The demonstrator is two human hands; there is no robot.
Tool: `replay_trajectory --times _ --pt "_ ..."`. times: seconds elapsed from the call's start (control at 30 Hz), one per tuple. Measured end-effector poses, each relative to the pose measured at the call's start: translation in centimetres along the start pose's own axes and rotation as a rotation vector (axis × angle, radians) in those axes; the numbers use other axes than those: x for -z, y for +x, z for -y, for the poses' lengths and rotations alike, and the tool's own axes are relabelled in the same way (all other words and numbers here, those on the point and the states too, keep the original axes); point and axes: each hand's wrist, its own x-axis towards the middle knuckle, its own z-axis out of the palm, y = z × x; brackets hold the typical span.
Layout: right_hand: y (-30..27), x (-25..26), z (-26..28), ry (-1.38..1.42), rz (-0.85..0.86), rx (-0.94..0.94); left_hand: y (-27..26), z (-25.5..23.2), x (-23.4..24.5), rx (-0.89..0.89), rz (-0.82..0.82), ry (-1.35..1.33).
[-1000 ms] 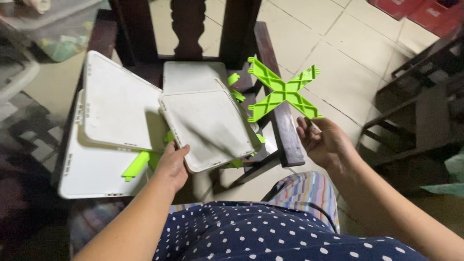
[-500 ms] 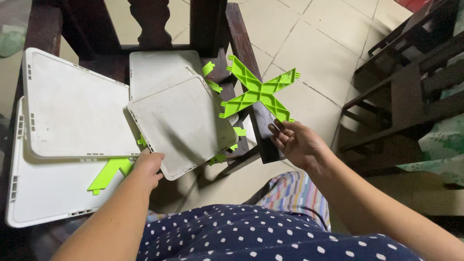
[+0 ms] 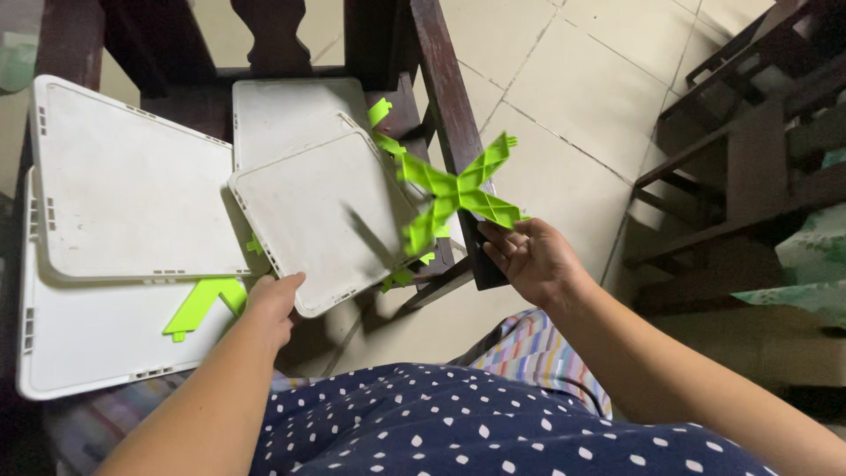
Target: The person assembles white square trays with green X-shaped plastic supports. They pick up each tray, align and insert the green supports into slots on the tray edges, and place the assembled units on a wooden chair. The process is repeated for multiple trays.
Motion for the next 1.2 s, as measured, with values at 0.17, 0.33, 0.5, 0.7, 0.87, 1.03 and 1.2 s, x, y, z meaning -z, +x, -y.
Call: replay_trajectory --times 0.17,0.33,0.5,0.7,0.87,1.03,1.2 --pt "-0.5 0.2 0.5 -0.021 0.055 0.112 -2.1 -0.9 0.0 -0.269 0.169 -0.281" --pt "0.2 0.8 2.8 0.015 0.061 0.241 -5.7 -3.5 -0.4 -0.361 0.260 -0.391" --pt "-1.7 0.4 4.9 -0.058 0.016 0.450 -9.1 -5.7 0.0 -0.396 0.366 -0.504" --pt "-3.3 -0.6 6.6 -0.137 -0.037 0.622 -10.6 -6.4 -2.6 -0.361 0.484 -0.528" --pt "-4.1 -0.1 8.1 -0.206 -0.106 0.689 -10.2 -6.2 -5.7 -0.343 0.526 -0.366" --pt "-3.9 0.1 8.4 -0.355 -0.183 0.795 -9.0 -5.6 -9.1 -0.361 0.494 -0.293" --pt "-3.6 1.1 8.1 -0.462 -0.192 0.975 -8.7 -4.7 -9.8 -0.290 0.476 -0.306"
